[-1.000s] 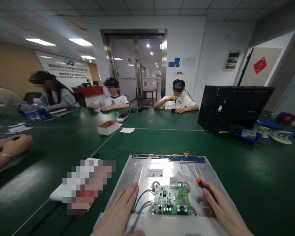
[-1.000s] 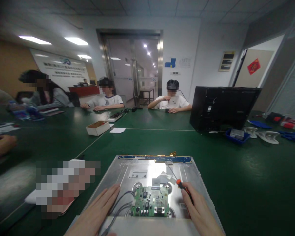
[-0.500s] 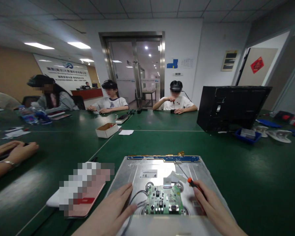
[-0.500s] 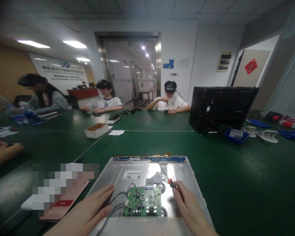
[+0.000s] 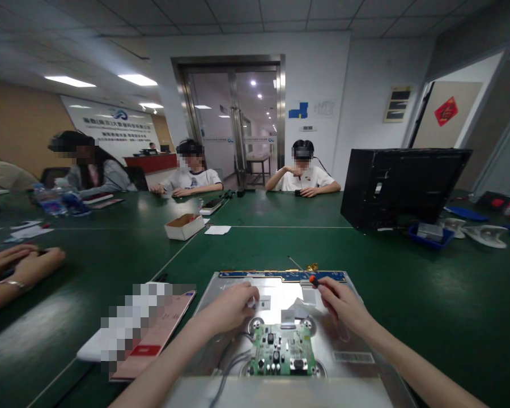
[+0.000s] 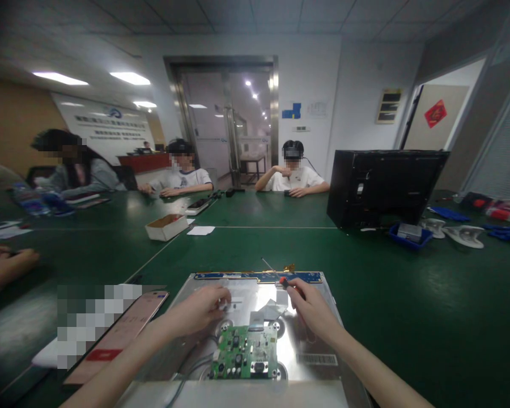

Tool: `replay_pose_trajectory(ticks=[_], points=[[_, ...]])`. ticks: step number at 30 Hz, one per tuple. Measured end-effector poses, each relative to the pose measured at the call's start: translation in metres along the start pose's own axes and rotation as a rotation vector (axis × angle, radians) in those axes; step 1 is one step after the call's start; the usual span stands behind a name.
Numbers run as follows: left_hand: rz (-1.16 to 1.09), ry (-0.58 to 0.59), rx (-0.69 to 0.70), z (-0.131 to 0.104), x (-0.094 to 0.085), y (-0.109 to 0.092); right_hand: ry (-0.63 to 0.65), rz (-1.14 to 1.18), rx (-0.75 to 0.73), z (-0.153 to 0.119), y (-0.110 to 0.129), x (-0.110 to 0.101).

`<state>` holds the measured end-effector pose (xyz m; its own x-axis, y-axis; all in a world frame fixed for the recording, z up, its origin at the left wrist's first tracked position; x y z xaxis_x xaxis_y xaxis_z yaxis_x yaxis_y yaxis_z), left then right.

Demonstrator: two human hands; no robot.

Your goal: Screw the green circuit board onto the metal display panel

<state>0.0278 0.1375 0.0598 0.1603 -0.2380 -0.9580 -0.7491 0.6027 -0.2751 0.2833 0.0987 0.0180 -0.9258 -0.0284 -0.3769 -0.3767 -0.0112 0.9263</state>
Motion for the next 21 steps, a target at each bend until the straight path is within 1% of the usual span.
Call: replay_pose_trajectory(ticks=[4,9,12,14,16,18,21], points=[[-0.05,0.007,0.011,0.007,0.002,0.001,0.006,0.009,-0.012,0.008,0.001,0.002],[-0.062,-0.01,0.018,0.009,0.004,0.003,0.031,0.028,-0.019,0.003,-0.003,0.008],[-0.072,-0.042,0.025,0.014,0.0,-0.003,0.023,0.038,-0.027,0.001,-0.005,0.011],[-0.084,-0.069,0.046,0.019,-0.002,-0.013,0.019,0.046,-0.027,0.001,-0.007,0.012],[-0.1,-0.077,0.083,0.025,-0.001,-0.028,0.013,0.056,-0.025,0.002,-0.01,0.012],[-0.122,-0.067,0.139,0.031,0.004,-0.047,0.0,0.066,-0.024,0.004,-0.014,0.011],[-0.118,-0.067,0.263,0.039,0.016,-0.074,-0.023,0.069,-0.025,0.004,-0.02,0.009]])
Point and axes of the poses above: each hand's wrist, its own z-axis towards the middle knuckle, its own x-axis out of the palm, y = z × x, the point moved 4 cm from there along z, towards the middle knuckle, and after that the axes turned 4 degrees about x, right-handed, at the moved point
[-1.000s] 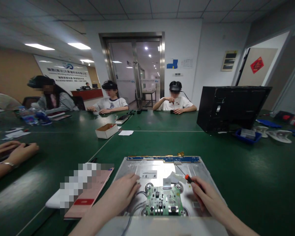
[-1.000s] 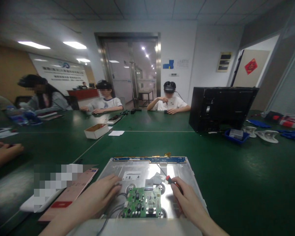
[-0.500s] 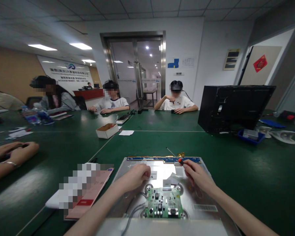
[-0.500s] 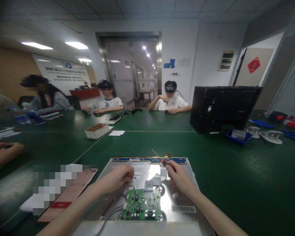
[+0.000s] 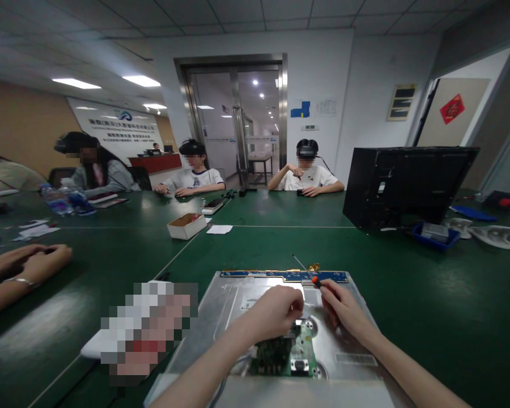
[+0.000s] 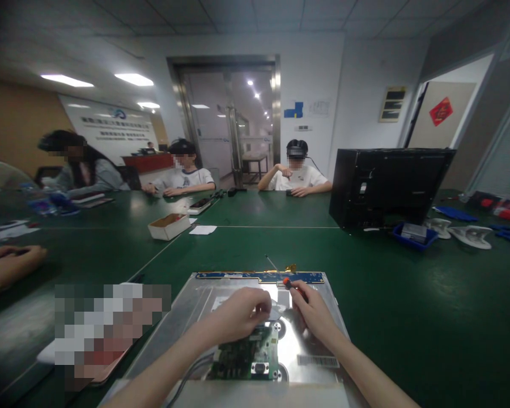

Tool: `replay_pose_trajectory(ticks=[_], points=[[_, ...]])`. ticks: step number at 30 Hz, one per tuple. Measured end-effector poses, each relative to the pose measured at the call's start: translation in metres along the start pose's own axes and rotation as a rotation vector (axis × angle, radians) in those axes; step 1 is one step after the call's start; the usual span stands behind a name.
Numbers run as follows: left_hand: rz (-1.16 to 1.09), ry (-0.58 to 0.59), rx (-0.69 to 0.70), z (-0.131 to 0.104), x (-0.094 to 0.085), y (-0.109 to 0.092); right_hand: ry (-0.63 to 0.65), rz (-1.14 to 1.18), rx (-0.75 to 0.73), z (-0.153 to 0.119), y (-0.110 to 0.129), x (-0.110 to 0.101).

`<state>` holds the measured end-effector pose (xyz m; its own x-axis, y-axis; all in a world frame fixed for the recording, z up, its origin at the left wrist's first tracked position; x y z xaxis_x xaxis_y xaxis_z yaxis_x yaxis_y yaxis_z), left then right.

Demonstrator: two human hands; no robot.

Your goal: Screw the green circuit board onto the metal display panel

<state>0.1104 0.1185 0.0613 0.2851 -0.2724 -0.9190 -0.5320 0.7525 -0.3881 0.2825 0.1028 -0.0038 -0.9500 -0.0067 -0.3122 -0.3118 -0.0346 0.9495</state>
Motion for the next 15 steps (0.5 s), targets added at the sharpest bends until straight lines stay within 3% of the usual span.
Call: replay_pose_trajectory(ticks=[4,15], points=[[0.075,-0.001,0.034,0.007,0.017,-0.013,-0.015,-0.015,-0.001,-0.001,-0.002,-0.002],[0.214,-0.018,0.033,0.005,0.036,-0.013,0.022,0.006,-0.007,-0.001,-0.002,0.002]])
Point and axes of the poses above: each hand's wrist, its own z-axis towards the middle knuckle, its own x-axis out of the palm, y = z × x, the point moved 4 cm from there along z, towards the middle knuckle, and after that the axes turned 4 degrees about x, right-handed, at the moved point
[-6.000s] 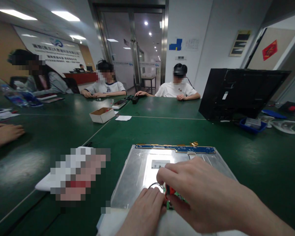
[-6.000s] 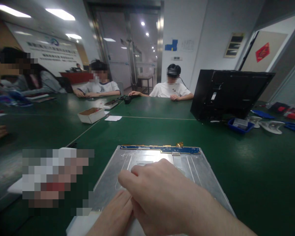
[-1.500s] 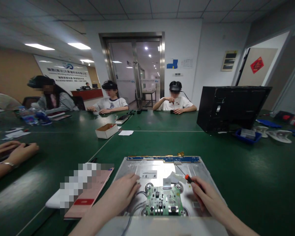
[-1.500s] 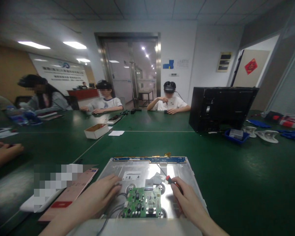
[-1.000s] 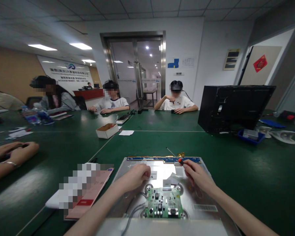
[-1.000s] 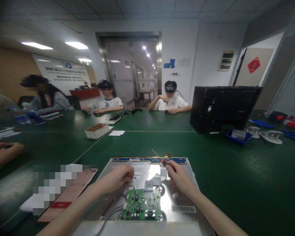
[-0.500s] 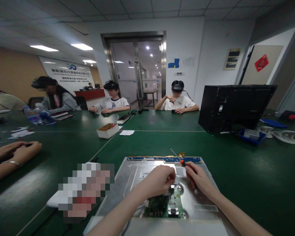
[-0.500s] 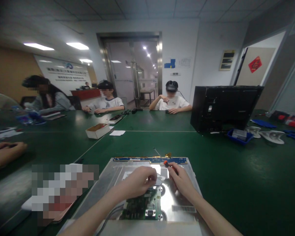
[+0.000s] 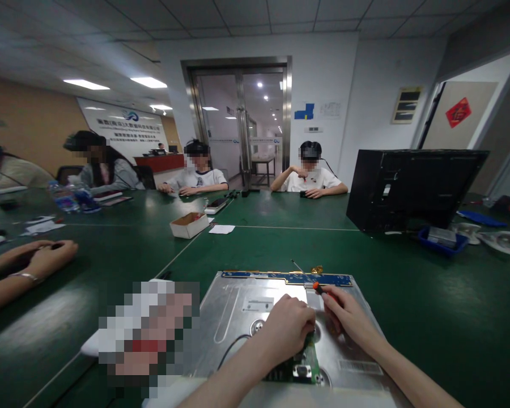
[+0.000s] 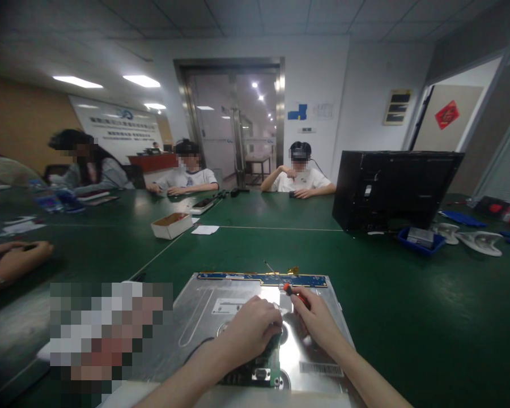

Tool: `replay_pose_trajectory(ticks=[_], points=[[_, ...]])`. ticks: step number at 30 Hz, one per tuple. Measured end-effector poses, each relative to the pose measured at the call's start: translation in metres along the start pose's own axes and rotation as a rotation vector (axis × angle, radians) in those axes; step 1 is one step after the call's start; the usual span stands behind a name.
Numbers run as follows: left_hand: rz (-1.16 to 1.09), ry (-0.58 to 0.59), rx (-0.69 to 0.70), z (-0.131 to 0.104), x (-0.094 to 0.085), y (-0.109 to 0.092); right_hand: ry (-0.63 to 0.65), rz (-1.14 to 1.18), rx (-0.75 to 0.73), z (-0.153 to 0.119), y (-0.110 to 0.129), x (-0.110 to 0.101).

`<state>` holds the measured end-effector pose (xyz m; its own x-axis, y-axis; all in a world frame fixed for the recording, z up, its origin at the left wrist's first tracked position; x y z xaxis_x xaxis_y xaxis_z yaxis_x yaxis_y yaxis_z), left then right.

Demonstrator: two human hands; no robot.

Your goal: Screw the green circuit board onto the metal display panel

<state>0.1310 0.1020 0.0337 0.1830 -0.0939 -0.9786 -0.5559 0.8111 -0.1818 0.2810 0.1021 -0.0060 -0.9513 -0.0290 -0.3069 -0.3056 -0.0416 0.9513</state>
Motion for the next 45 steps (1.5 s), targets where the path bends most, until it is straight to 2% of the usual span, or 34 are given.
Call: replay_pose_trajectory(ticks=[10,21,32,45], points=[[0.046,0.004,0.048,-0.004,-0.001,-0.004,0.013,0.014,0.008,0.0,-0.002,0.0],[0.106,-0.067,0.059,-0.004,0.007,-0.001,0.012,-0.013,0.018,0.0,-0.003,-0.002],[0.015,-0.097,-0.019,-0.003,0.008,0.004,0.018,-0.017,0.013,-0.001,-0.001,-0.002],[-0.025,-0.07,0.005,-0.005,0.0,-0.001,0.002,0.001,-0.002,0.0,-0.003,-0.002]])
Point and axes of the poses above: each hand's wrist, its own z-axis towards the middle knuckle, its own x-axis out of the palm, y = z × x, the point moved 4 cm from there along z, towards the middle knuckle, and after that the axes turned 4 degrees about x, right-handed, at the moved point
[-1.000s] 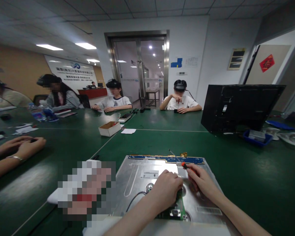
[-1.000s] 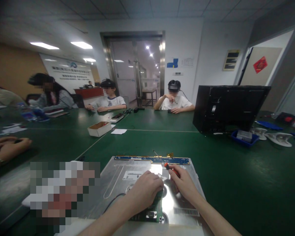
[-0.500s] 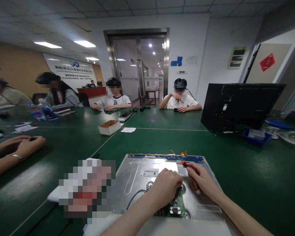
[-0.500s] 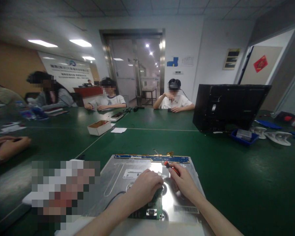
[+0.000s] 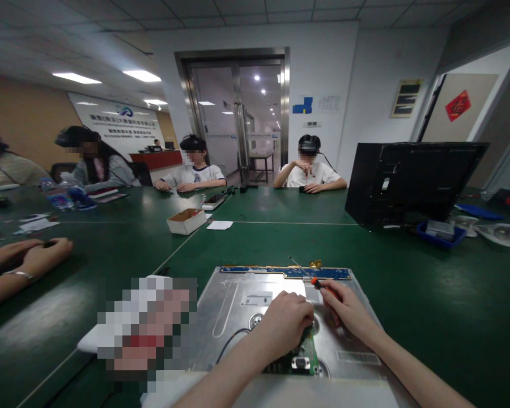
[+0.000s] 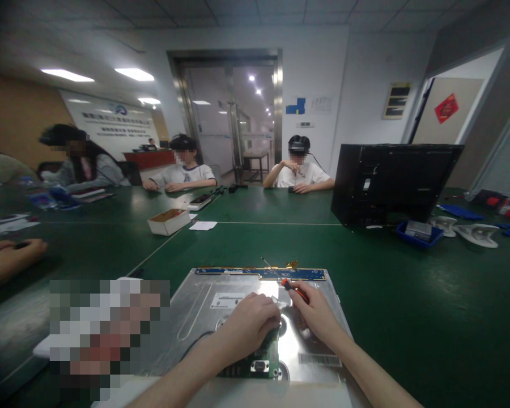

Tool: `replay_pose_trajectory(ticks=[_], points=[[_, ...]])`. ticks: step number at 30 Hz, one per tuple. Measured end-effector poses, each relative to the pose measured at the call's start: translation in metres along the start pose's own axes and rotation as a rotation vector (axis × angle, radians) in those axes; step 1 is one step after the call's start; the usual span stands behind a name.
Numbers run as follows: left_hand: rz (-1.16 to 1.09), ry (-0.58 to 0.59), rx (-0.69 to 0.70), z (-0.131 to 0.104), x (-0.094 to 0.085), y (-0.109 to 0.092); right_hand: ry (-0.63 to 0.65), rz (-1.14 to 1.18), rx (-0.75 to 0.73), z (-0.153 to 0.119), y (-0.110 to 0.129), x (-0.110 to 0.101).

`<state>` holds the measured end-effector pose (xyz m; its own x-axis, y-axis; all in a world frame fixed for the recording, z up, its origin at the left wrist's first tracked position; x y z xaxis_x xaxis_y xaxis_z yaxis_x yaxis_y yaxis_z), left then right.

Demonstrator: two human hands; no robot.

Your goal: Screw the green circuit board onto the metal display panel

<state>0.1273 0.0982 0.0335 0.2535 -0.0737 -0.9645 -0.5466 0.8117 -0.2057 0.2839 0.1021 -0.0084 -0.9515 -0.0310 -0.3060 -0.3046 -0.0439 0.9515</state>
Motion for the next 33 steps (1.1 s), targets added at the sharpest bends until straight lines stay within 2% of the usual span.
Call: replay_pose_trajectory(ticks=[8,14,19,24,28,30,33], points=[[-0.029,0.005,0.034,-0.001,0.001,0.0,-0.053,-0.022,-0.013,-0.002,0.007,-0.004],[-0.096,0.001,0.017,-0.002,0.003,0.005,-0.203,-0.043,-0.075,0.0,0.025,-0.024],[-0.148,-0.006,-0.035,-0.001,0.003,0.008,-0.32,-0.005,-0.154,0.01,0.062,-0.04],[-0.199,-0.003,-0.064,0.0,0.002,0.01,-0.348,-0.028,-0.273,0.014,0.122,-0.053],[-0.197,-0.004,-0.049,-0.001,0.002,0.009,-0.192,-0.502,-0.398,0.005,0.168,-0.051],[-0.193,-0.01,-0.039,-0.001,0.001,0.008,-0.131,-0.632,-0.42,-0.002,0.179,-0.049],[-0.195,-0.014,-0.044,-0.002,0.001,0.007,-0.027,-0.712,-0.436,-0.01,0.181,-0.047]])
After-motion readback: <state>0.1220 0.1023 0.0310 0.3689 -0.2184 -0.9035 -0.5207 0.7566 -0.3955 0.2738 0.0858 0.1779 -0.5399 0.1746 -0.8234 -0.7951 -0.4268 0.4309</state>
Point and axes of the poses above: each hand's wrist, its own z-axis towards the middle knuckle, its own x-axis out of the palm, y = z × x, the point moved 4 cm from there along z, towards the middle knuckle, and after that the axes turned 4 degrees about x, right-handed, at the moved point
